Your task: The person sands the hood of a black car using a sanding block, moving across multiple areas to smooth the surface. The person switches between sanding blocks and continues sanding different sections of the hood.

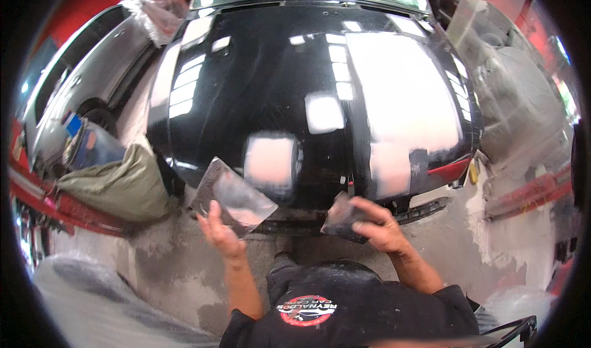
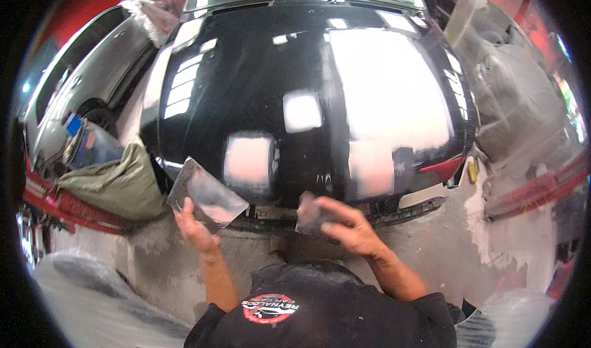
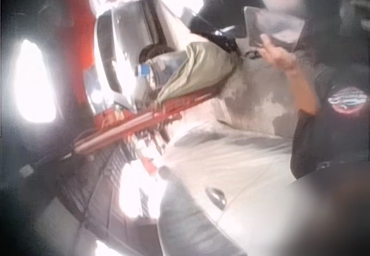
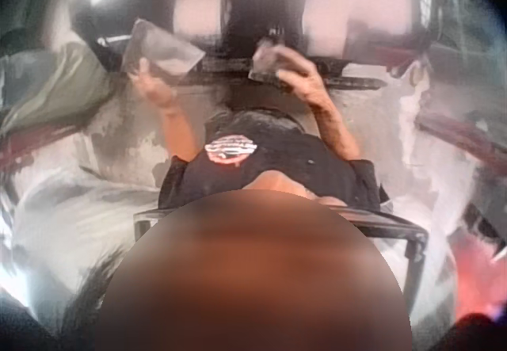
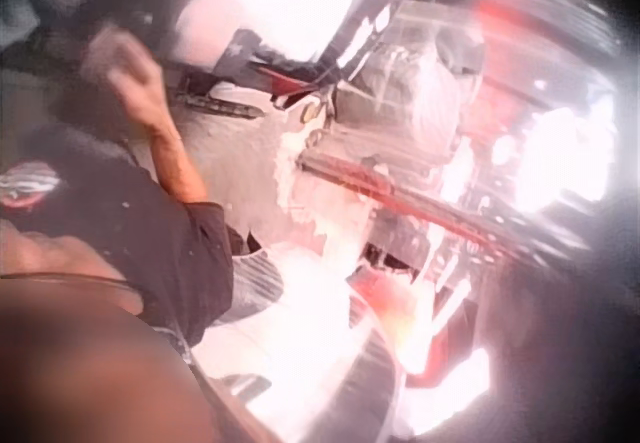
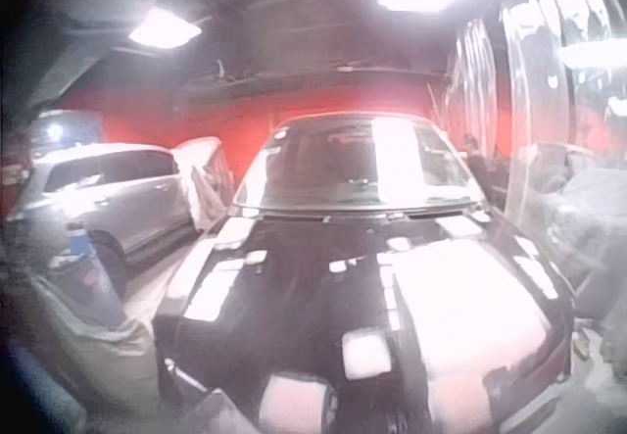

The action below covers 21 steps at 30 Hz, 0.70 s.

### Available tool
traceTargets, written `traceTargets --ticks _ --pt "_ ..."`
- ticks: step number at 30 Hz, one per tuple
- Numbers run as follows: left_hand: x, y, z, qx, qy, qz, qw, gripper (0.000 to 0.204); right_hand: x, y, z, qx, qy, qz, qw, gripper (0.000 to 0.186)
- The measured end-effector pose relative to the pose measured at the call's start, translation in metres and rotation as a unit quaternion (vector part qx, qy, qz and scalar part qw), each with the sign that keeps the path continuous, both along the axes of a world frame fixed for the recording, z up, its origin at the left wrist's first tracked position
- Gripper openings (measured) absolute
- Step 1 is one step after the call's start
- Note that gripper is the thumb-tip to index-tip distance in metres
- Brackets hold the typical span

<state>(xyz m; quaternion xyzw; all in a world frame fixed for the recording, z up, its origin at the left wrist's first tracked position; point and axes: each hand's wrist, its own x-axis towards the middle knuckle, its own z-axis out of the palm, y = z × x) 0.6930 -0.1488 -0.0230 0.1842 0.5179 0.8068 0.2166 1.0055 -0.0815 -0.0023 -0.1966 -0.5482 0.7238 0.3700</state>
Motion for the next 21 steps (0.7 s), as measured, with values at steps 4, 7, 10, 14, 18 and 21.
traceTargets --ticks 4,7,10,14,18,21 --pt "-0.089 0.048 -0.019 0.094 -0.156 -0.178 0.967 0.034 -0.008 0.040 0.051 0.017 0.057 -0.236 0.970 0.075" --pt "-0.126 0.079 -0.033 0.083 -0.269 -0.271 0.920 0.034 -0.028 0.083 0.094 0.324 -0.248 -0.306 0.860 0.064" --pt "-0.137 0.092 -0.042 0.090 -0.276 -0.374 0.881 0.035 -0.058 0.140 0.119 0.491 -0.586 -0.167 0.623 0.061" --pt "-0.130 0.101 -0.050 0.085 -0.337 -0.427 0.835 0.040 -0.100 0.198 0.117 0.414 -0.624 -0.071 0.659 0.060" --pt "-0.128 0.110 -0.056 0.114 -0.358 -0.450 0.810 0.043 -0.123 0.218 0.109 0.415 -0.652 -0.052 0.632 0.061" --pt "-0.130 0.112 -0.057 0.105 -0.351 -0.454 0.812 0.044 -0.130 0.216 0.104 0.398 -0.671 -0.058 0.623 0.062"
